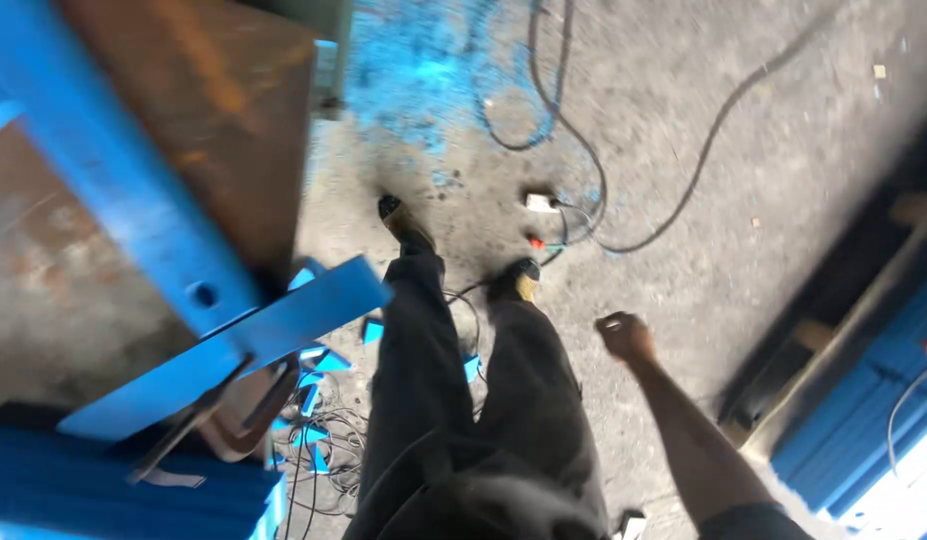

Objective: The recorder is organizing and positioning blue plastic or foam components on a metal work surface, occasionally plugging or unplugging an electrical cord.

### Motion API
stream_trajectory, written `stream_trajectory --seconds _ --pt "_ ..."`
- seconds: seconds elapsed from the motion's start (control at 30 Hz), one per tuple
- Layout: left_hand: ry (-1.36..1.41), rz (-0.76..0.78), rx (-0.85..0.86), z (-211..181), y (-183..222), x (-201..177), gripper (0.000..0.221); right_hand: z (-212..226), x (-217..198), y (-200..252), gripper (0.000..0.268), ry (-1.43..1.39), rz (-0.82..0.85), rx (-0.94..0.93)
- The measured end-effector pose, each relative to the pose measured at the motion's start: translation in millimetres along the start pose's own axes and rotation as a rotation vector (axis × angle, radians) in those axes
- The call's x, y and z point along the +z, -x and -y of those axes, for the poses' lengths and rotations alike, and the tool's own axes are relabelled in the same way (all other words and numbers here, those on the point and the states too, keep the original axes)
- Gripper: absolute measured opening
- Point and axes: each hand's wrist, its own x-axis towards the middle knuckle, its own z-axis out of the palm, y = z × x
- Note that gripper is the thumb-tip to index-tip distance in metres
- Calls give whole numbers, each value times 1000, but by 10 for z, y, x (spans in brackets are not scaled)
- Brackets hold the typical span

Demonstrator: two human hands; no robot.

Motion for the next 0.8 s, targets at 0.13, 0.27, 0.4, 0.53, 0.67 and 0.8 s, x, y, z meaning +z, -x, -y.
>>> stream_trajectory --seconds 0.13,0.27,0.4,0.53,0.67,0.8 --pt "256 139 72 -3409 -1909 2288 50 -126 825 -252 41 -65 319 181" --pt "450 239 100 -3051 -3135 4000 37 197 1302 -725 38 -164 172 148" --pt "258 372 49 -2422 -3841 5709 37 300 1821 -1659 36 -220 85 122" --pt "476 431 -234 -2306 -4228 6283 39 351 2375 -2491 35 -162 -122 -30" --pt "255 614 -168 -2073 -4359 6578 48 500 2489 -3094 39 -68 -192 -107" --pt "240 621 -23 -2183 -4505 6379 48 511 2725 -3305 48 77 -357 -367"
